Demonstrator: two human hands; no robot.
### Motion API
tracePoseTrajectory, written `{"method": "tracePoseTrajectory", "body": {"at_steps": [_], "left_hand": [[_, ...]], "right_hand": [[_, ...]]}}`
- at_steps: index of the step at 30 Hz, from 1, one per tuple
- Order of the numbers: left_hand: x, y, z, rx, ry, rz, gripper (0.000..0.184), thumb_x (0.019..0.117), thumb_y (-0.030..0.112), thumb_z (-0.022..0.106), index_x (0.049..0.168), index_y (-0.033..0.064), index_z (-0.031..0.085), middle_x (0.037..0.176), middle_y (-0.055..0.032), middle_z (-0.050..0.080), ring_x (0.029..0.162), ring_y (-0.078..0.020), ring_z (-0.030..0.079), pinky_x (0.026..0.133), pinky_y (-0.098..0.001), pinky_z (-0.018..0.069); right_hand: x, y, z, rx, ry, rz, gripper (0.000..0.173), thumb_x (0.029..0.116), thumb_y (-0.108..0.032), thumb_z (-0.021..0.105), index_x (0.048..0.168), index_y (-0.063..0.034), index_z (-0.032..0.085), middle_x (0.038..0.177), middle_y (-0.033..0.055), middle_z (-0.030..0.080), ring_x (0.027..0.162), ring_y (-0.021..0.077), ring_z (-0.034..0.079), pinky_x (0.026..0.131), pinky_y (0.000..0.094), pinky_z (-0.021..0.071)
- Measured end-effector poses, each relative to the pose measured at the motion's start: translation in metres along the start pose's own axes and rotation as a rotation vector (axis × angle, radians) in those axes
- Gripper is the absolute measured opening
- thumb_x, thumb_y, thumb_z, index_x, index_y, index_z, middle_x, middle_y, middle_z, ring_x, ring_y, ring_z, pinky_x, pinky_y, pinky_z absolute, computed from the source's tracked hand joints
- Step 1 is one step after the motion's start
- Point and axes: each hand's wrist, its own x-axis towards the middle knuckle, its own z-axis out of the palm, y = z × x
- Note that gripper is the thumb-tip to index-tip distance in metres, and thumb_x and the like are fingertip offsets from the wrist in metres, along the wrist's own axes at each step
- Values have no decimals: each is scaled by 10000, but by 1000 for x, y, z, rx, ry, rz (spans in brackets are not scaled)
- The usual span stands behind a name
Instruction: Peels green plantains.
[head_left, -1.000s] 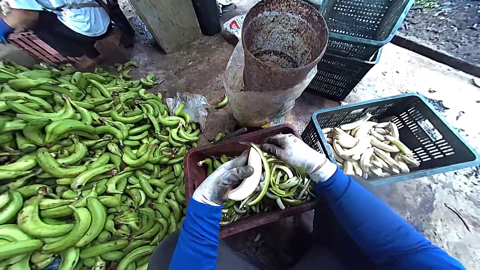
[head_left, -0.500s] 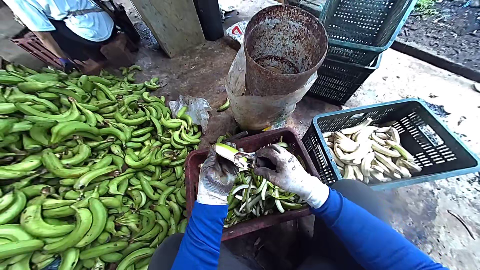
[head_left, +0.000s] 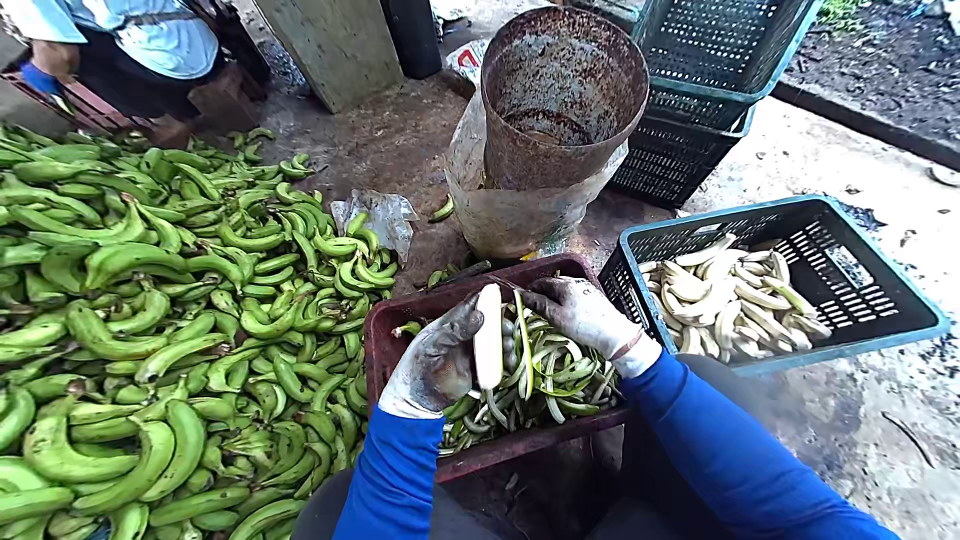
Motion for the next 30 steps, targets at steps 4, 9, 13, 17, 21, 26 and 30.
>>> {"method": "tracePoseTrajectory", "body": {"at_steps": [4, 9, 13, 17, 21, 26, 30], "left_hand": [[8, -4, -6, -48, 240, 130, 415, 1076, 186, 400, 1470, 85, 479, 1334, -238, 607, 1153, -368, 640, 962, -563, 536], [12, -3, -4, -287, 419, 206, 420, 1118, 321, 299, 1326, 59, 553, 1208, -198, 656, 1057, -325, 675, 900, -507, 576], [13, -1, -4, -286, 458, 227, 399, 1117, 327, 321, 1277, 59, 570, 1115, -183, 676, 966, -293, 695, 819, -463, 601], [14, -3, -11, -238, 464, 242, 416, 1108, 395, 345, 1232, 89, 599, 1071, -144, 692, 929, -252, 701, 795, -432, 609], [14, -7, -10, -237, 367, 158, 418, 1064, 418, 488, 1227, 61, 631, 1016, -159, 684, 865, -245, 696, 769, -421, 613], [11, -15, -7, -228, 121, 88, 389, 978, 321, 679, 1242, 38, 643, 1117, -217, 681, 1012, -297, 691, 908, -497, 586], [6, -9, -5, -92, 67, 108, 399, 993, 276, 655, 1315, 43, 624, 1166, -201, 682, 1024, -271, 695, 905, -467, 594]], "right_hand": [[-11, 6, -10, -4, 88, -13, 461, 991, -609, 553, 1212, -242, 726, 1133, 4, 708, 1043, 177, 673, 921, 517, 557], [-26, 1, -3, 23, 132, -238, 445, 949, -492, 688, 1292, -209, 692, 1165, 25, 667, 1051, 157, 649, 915, 436, 567], [-27, -1, 4, 42, 108, -363, 436, 939, -480, 718, 1291, -223, 696, 1157, -3, 669, 1083, 119, 635, 957, 385, 556], [-29, -1, 7, 43, 87, -400, 415, 936, -485, 720, 1269, -236, 708, 1139, -6, 668, 1081, 116, 631, 959, 382, 550], [-31, -4, 8, 97, 78, -454, 379, 933, -438, 740, 1250, -229, 735, 1151, 7, 669, 1101, 116, 623, 977, 361, 544], [-26, -12, 14, 129, 120, -316, 375, 966, -451, 694, 1277, -243, 726, 1124, -3, 685, 1024, 112, 653, 893, 372, 579], [-9, 0, 7, -1, 189, -1, 388, 1022, -501, 574, 1248, -224, 724, 1132, 39, 714, 1028, 217, 683, 906, 531, 561]]}}
